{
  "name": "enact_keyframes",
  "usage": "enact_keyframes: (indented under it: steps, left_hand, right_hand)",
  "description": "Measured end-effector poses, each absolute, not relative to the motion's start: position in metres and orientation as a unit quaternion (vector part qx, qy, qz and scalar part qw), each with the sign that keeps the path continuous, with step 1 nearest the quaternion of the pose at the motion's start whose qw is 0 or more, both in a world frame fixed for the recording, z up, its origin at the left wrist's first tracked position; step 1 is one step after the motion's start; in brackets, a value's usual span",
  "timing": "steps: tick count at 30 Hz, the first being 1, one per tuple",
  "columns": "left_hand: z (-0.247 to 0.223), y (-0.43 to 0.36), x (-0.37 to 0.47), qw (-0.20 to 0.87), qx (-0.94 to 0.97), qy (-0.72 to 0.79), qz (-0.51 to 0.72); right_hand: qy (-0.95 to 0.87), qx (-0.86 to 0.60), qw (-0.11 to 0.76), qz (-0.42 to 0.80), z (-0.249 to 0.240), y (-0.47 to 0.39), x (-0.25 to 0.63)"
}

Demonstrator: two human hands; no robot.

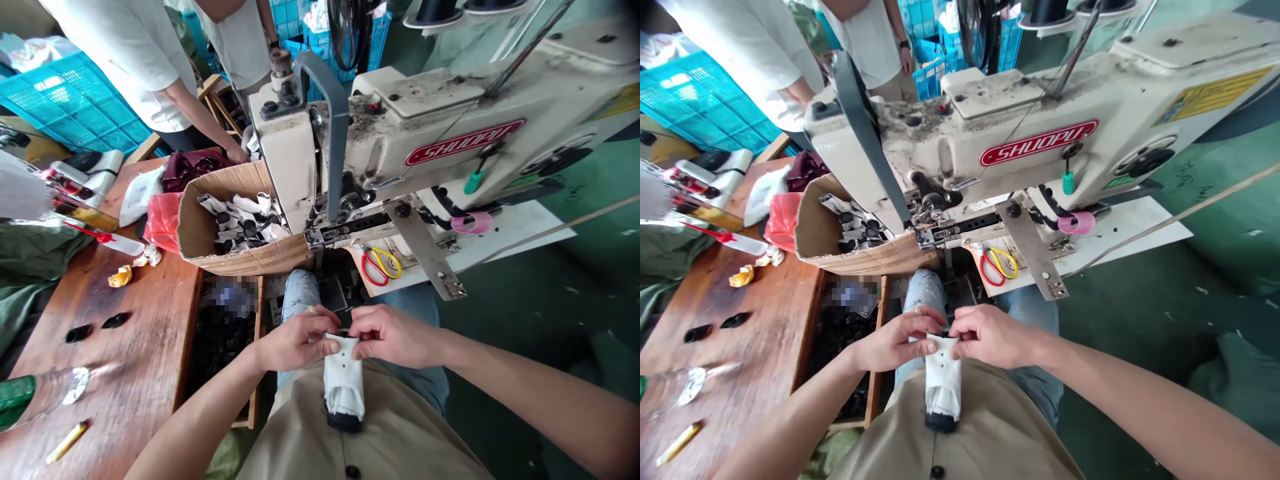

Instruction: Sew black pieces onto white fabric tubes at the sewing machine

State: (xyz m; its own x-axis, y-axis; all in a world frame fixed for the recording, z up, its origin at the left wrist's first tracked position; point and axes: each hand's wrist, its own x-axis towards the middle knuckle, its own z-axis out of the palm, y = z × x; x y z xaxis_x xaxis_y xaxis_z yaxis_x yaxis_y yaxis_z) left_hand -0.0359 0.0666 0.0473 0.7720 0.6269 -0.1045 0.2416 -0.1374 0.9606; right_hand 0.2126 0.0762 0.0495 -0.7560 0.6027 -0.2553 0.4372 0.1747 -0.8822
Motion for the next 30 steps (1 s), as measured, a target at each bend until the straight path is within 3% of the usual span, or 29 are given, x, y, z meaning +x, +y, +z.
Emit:
enact_keyframes:
  steps: [9, 18, 25, 30]
  left_hand:
    - [0.053, 0.068, -0.034, 0.567, 0.738, 0.345, 0.119]
    - [0.043, 0.087, -0.031, 0.697, 0.655, 0.276, 0.091]
    - [0.052, 0.074, -0.032, 0.634, 0.701, 0.315, 0.090]
    - [0.039, 0.052, -0.033, 0.576, 0.686, 0.429, 0.118]
  right_hand:
    - [-0.748, -0.356, 0.085, 0.554, 0.058, 0.078, 0.206]
    - [-0.760, -0.331, 0.114, 0.548, 0.055, 0.081, 0.213]
    - [-0.784, -0.323, 0.141, 0.511, 0.043, 0.075, 0.218]
    - [-0.774, -0.344, 0.191, 0.496, 0.022, 0.072, 0.207]
